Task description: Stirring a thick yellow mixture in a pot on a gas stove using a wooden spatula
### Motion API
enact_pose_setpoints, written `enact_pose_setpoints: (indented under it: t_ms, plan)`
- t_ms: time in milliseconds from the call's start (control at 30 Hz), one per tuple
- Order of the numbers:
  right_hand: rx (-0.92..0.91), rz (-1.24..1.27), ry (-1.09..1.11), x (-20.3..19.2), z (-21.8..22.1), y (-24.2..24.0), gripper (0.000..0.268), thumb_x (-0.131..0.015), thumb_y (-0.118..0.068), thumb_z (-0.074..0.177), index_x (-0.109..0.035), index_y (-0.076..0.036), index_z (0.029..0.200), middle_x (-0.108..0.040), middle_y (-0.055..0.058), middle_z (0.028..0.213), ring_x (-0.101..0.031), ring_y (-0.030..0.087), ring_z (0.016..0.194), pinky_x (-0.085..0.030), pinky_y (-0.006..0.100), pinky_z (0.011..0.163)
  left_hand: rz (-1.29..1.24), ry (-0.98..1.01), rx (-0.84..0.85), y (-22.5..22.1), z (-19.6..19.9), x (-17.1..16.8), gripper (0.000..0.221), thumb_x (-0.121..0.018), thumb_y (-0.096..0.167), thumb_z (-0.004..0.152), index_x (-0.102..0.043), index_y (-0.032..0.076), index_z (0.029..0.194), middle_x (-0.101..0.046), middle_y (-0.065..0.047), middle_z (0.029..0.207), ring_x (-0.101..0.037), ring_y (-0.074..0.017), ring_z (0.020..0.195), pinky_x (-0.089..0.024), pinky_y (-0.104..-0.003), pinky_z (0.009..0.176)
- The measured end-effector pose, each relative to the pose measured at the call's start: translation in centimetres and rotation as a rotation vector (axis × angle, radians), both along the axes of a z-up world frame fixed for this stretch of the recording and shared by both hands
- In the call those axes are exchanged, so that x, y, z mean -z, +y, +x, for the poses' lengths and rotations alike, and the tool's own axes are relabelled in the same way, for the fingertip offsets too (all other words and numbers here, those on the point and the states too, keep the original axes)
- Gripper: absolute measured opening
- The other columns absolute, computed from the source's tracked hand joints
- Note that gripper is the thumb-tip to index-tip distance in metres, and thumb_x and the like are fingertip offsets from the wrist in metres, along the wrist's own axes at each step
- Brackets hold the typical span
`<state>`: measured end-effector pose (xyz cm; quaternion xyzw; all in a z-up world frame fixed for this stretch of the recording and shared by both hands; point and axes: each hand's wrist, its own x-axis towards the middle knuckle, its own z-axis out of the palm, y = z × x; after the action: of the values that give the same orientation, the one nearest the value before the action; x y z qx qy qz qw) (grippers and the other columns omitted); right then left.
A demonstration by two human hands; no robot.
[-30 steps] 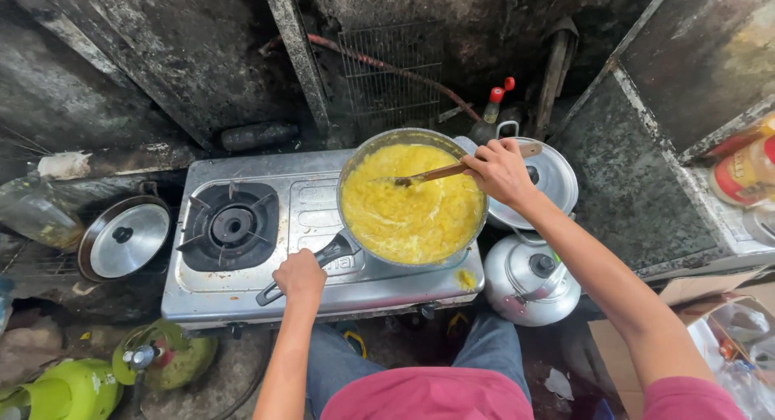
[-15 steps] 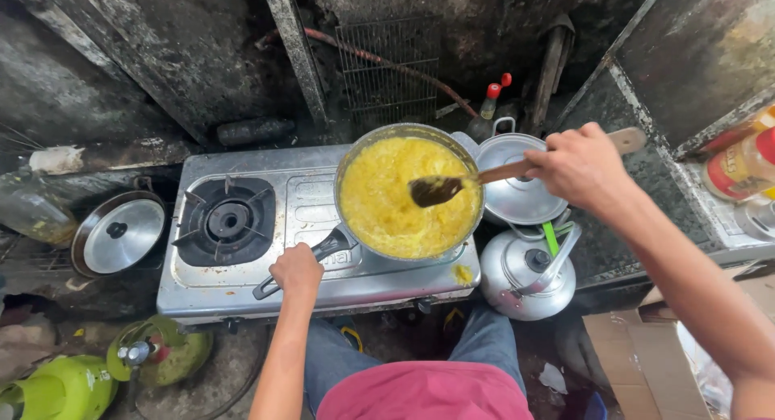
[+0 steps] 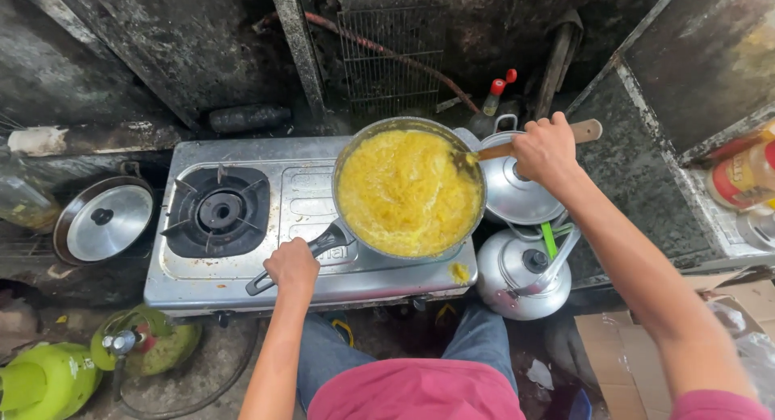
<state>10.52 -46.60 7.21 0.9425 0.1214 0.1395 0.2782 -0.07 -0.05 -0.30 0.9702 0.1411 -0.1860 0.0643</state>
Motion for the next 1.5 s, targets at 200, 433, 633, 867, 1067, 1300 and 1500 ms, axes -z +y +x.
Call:
enact_pose_setpoints:
  t_ms: [200,433,633,867,1067,1300,1500]
  plan:
    - [0.007,0.159,0.030,7.7,2.1,-0.6,0.025,-0.055,-0.054,0.091,-0.077,-0.045,0.100,-0.074,-0.006,0.084,-0.073,0.017,0.083,-0.040,0.042,0.088,-0.015,0.001,0.000,0.0,-0.2,-0.2,0.015,-0.067,0.004,0.088,-0.079,0.000,0.096,-0.078,-0.022,0.091,-0.076,-0.0420,0.095,-0.057,-0.052,0.083]
    - [-0.082,0.341,0.006,9.1,-0.4,3.1,0.019,-0.065,-0.053,0.086,-0.073,-0.038,0.094,-0.069,-0.006,0.080,-0.071,0.018,0.083,-0.044,0.038,0.082,-0.015,-0.015,0.008,-0.3,-0.1,-0.9,0.015,-0.068,0.004,0.088,-0.079,0.000,0.096,-0.078,-0.023,0.092,-0.076,-0.0422,0.096,-0.056,-0.052,0.084]
    - [-0.298,0.313,-0.238,4.9,-4.2,2.9,0.018,-0.076,-0.049,0.080,-0.068,-0.035,0.088,-0.060,-0.005,0.075,-0.063,0.016,0.077,-0.043,0.033,0.085,-0.025,-0.014,0.004,-0.3,0.0,-1.2,0.014,-0.068,0.002,0.087,-0.079,-0.001,0.095,-0.078,-0.023,0.091,-0.076,-0.0424,0.096,-0.056,-0.052,0.084]
    - [-0.461,0.177,-0.319,-1.5,-8.5,2.4,0.010,-0.072,-0.034,0.089,-0.071,-0.027,0.097,-0.056,0.000,0.077,-0.055,0.022,0.075,-0.044,0.037,0.083,-0.020,-0.015,-0.002,-0.3,0.0,-1.1,0.015,-0.067,0.003,0.088,-0.080,-0.001,0.096,-0.078,-0.023,0.093,-0.076,-0.0421,0.097,-0.056,-0.051,0.084]
    - [-0.406,0.009,-0.389,-5.7,-8.9,0.3,0.010,-0.067,-0.017,0.086,-0.072,-0.021,0.093,-0.054,0.007,0.075,-0.049,0.027,0.071,-0.040,0.043,0.084,-0.023,-0.009,-0.004,-0.4,-0.2,-1.2,0.016,-0.067,0.002,0.089,-0.080,-0.001,0.098,-0.078,-0.023,0.094,-0.076,-0.0426,0.098,-0.056,-0.052,0.085]
    - [-0.055,-0.131,-0.089,-4.7,-6.4,1.5,0.013,-0.067,-0.020,0.087,-0.079,-0.015,0.088,-0.065,0.009,0.074,-0.057,0.027,0.072,-0.033,0.045,0.082,-0.026,-0.007,-0.011,-0.1,0.1,-0.1,0.017,-0.067,0.002,0.088,-0.080,-0.001,0.099,-0.078,-0.023,0.095,-0.076,-0.0433,0.100,-0.055,-0.053,0.086]
    - [0.048,0.066,0.027,-0.3,-2.9,-1.0,0.023,-0.060,-0.033,0.086,-0.082,-0.030,0.085,-0.071,0.002,0.079,-0.065,0.023,0.077,-0.034,0.041,0.086,-0.018,0.009,-0.002,-0.3,0.1,-0.2,0.017,-0.067,0.003,0.088,-0.079,0.000,0.099,-0.078,-0.021,0.095,-0.075,-0.0422,0.101,-0.055,-0.053,0.087]
